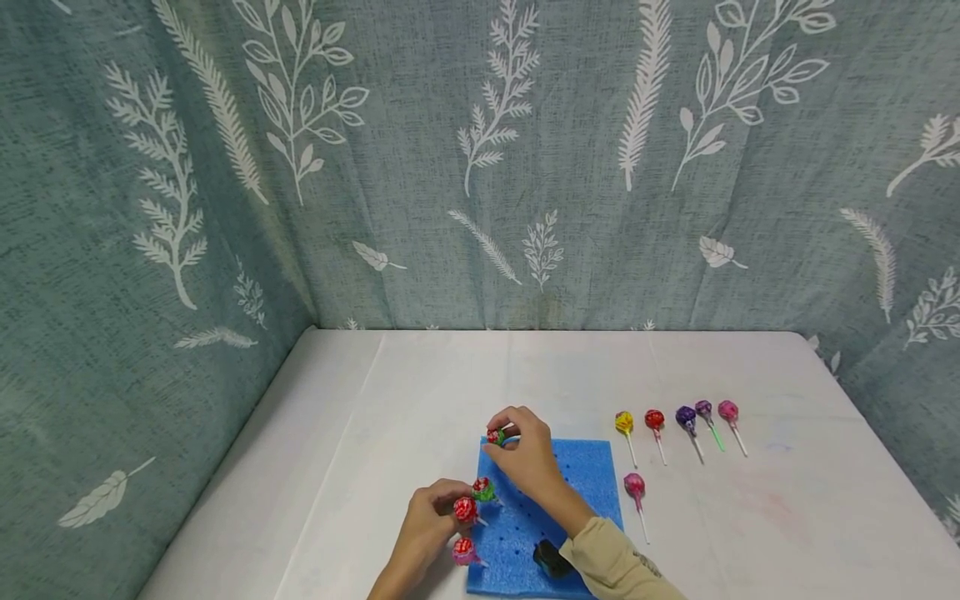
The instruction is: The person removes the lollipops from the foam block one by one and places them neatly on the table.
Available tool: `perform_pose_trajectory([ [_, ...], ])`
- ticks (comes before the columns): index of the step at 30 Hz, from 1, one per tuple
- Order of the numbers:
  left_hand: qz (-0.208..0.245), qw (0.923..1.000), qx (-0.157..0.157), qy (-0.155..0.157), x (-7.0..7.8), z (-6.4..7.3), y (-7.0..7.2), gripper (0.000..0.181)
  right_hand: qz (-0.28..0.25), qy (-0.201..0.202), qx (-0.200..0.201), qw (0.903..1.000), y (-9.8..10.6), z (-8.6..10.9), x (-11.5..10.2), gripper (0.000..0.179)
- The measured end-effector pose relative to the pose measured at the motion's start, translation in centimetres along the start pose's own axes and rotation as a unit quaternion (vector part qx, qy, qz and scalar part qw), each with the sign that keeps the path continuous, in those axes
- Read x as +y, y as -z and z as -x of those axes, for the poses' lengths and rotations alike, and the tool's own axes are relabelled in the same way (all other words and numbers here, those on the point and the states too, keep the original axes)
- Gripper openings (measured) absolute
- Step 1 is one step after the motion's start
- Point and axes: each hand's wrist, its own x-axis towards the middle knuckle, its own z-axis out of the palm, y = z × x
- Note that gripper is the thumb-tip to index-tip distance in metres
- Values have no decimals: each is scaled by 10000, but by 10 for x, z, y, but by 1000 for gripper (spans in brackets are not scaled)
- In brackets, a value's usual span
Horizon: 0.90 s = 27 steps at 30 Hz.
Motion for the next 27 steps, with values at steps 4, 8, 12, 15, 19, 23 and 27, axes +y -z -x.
perform_pose_trajectory([
  [4, -21, 10000, 26, -14, 0, 0, 0, 27, -120, 64, 36, 9999, 3, 2, -5, 21],
  [8, -50, 10000, 41, 48, 0, 0, 0, 28, -313, 194, 128, 9992, 8, 4, -27, 18],
  [12, 1, 10000, 39, 85, 0, 1, 0, 27, -335, 334, 227, 9986, 12, 1, -30, 19],
  [15, 30, 9999, 31, 91, -1, 1, 0, 28, -329, 410, 241, 9983, 14, -2, -18, 19],
  [19, 19, 10000, 20, 94, 0, 0, 0, 29, -372, 453, 232, 9980, 19, -2, -15, 19],
  [23, 9, 10000, 6, 61, 1, 0, 0, 28, -358, 401, 256, 9982, 24, -1, -17, 21],
  [27, 11, 10000, 4, 57, 1, 1, 0, 28, -318, 368, 271, 9984, 28, 1, -26, 20],
])
